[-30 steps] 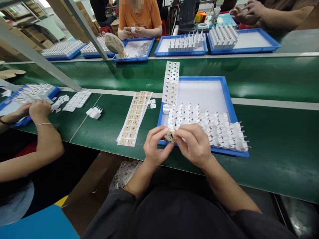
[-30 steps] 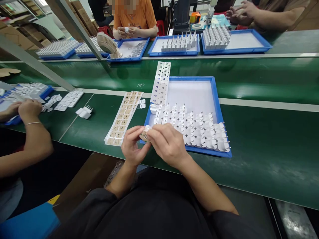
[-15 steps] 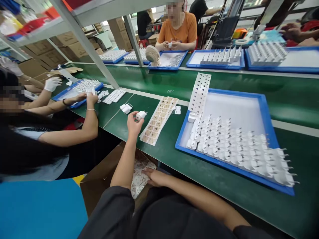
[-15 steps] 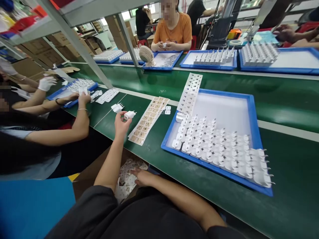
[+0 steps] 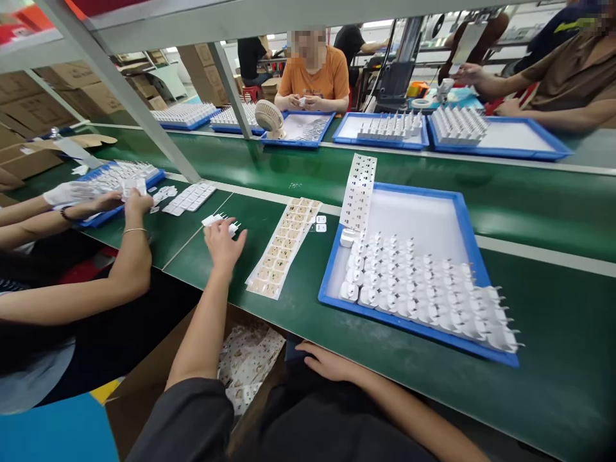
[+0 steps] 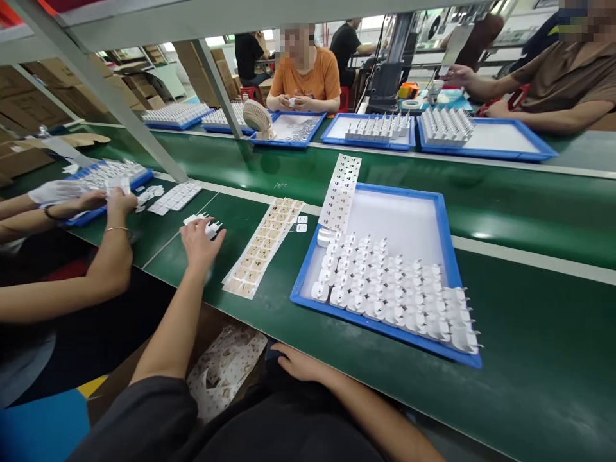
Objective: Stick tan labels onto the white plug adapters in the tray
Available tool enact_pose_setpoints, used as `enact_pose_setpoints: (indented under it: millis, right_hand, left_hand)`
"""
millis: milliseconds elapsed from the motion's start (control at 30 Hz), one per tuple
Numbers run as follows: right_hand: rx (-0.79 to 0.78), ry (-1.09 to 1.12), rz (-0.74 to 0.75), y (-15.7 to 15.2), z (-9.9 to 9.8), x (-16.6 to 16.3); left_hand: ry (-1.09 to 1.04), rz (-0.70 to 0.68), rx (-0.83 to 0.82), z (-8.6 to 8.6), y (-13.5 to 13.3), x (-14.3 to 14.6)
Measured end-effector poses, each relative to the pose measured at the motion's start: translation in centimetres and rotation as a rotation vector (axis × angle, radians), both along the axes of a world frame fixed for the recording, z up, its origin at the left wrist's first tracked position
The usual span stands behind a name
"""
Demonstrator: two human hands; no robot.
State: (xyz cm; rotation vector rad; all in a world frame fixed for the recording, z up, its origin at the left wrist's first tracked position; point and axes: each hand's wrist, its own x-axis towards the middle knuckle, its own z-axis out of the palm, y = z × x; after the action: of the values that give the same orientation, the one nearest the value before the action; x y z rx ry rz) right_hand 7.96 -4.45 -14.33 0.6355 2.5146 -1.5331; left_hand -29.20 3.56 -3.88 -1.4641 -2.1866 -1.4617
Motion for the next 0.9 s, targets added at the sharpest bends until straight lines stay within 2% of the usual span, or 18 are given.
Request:
enact_pose_setpoints:
  millis: [100,200,333,467,567,667,800,900]
  right_hand:
    - [-0.015,-0.039,-0.075,0.1,0.5,3.5]
    - [-0.007,-0.070,-0.142,0.0,1.1,6.5]
    - [0.024,-0.147,-0.287,-0.5,1.8,9.8]
    - [-0.006,-0.176,-0.404,-1.4,2.1,12.3]
    - [-0.006,-0.167,-0.453,-2.0,2.4,14.0]
    - [-0.008,-0.134,-0.467,-2.2,3.7,15.6]
    - [-0.043,-0.156,-0.363,-2.2,8.2,18.0]
    - [-0.063,-0.129,-0.268,-1.5,12.4,20.6]
  left_hand:
    - [0.030,-0.238,-0.164,0.7,3.2,5.7]
    - [0.015,-0.422,-0.343,1.5,7.7,11.8]
    - [-0.050,-0.464,-0.552,2.4,14.4,17.3]
    - [-0.084,-0.454,-0.687,2.4,18.2,19.1]
    - [-0.068,-0.417,-0.685,2.7,18.5,18.8]
    - [-0.023,-0.392,-0.615,4.6,17.5,17.8]
    - [0.086,-0.368,-0.446,8.3,15.0,17.0]
    - [0.352,-0.471,-0.146,9.7,12.1,17.7]
